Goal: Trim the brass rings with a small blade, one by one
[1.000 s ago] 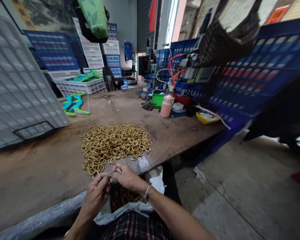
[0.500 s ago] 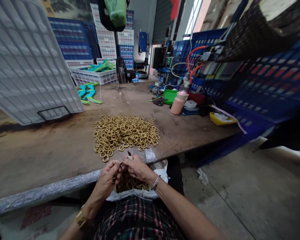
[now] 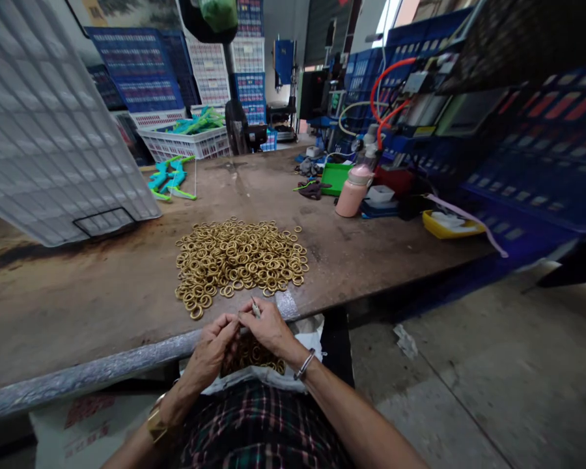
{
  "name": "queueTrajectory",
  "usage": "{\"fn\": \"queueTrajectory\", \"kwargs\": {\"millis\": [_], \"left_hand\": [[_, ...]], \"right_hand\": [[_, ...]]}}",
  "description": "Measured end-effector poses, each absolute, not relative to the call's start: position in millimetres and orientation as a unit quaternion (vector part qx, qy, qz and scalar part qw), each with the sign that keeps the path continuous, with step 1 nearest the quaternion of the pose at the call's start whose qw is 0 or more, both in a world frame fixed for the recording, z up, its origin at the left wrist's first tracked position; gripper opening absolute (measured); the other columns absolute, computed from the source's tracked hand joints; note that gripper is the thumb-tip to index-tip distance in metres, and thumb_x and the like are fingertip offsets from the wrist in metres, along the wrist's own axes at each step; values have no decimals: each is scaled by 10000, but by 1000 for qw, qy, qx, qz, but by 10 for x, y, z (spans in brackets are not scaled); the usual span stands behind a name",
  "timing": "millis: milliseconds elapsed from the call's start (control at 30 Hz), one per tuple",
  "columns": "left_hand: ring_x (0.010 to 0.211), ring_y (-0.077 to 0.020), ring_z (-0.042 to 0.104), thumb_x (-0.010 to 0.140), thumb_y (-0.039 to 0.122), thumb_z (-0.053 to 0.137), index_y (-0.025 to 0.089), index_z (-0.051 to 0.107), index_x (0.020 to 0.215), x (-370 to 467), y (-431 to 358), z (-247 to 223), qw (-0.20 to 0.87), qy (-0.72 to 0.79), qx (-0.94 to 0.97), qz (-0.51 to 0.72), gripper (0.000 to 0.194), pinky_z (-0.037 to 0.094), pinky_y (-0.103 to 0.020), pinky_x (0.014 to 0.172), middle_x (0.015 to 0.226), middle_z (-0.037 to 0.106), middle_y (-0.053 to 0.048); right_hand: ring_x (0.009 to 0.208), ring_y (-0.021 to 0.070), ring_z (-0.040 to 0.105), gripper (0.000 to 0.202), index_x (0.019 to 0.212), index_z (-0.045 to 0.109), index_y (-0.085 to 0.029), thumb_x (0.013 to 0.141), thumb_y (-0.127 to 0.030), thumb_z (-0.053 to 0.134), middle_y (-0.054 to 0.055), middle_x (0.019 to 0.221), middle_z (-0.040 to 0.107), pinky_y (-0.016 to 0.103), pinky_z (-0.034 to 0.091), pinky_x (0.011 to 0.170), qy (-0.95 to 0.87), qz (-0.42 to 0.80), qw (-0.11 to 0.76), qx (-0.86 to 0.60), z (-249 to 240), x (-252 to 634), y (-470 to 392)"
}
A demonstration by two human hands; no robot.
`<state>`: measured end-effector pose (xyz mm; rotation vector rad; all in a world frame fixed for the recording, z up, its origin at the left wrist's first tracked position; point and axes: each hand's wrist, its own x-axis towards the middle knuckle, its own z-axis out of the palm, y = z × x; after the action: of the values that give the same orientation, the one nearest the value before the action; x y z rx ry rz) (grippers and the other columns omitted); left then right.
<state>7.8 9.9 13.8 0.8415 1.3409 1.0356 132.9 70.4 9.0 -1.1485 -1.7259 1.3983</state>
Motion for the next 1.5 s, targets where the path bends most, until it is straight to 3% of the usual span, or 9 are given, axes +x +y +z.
{"fn": "queueTrajectory", "kwargs": {"millis": [400,700,967,1100,1267,1500], "left_hand": [[407,-29,361,762,432,566,182,492,757,433,421,72,679,488,320,445,261,238,-141,370,580,457,67],[369,-33,303,754,447,577,186,455,729,557,522,68,694,489,330,413,289,215,-145,357,488,419,85],[434,-37,386,734,411,617,182,460,750,488,496,115,724,469,293,411,277,250,-138,385,587,470,59],[459,-46,415,733,378,625,185,462,759,392,465,85,738,450,263,429,255,270,-137,378,622,493,45],[467,-45,417,750,368,613,182,465,769,271,413,8,733,449,270,434,239,281,-131,376,629,495,39],[441,-44,403,731,409,621,183,473,765,201,331,11,710,481,300,418,273,276,-140,363,617,494,45]], "right_hand": [[613,101,463,93,677,554,-166,722,-226,500,-41,612,526,216,357,613,-605,559,335,-457,120,1767,939],[589,97,464,128,661,540,-175,757,-227,474,-49,585,503,210,360,602,-591,522,361,-498,83,1895,941],[565,99,483,161,697,541,-185,808,-208,426,-37,584,524,204,365,573,-625,490,363,-487,62,1876,891],[537,102,471,151,743,549,-186,802,-176,410,-28,593,531,205,338,545,-667,440,339,-496,-62,1822,830],[614,126,496,183,780,546,-182,706,-68,424,-2,662,562,222,311,584,-755,369,271,-469,-128,1706,700],[652,139,502,255,825,530,-189,656,-53,397,5,717,580,234,283,593,-800,316,197,-471,-164,1605,645]]}}
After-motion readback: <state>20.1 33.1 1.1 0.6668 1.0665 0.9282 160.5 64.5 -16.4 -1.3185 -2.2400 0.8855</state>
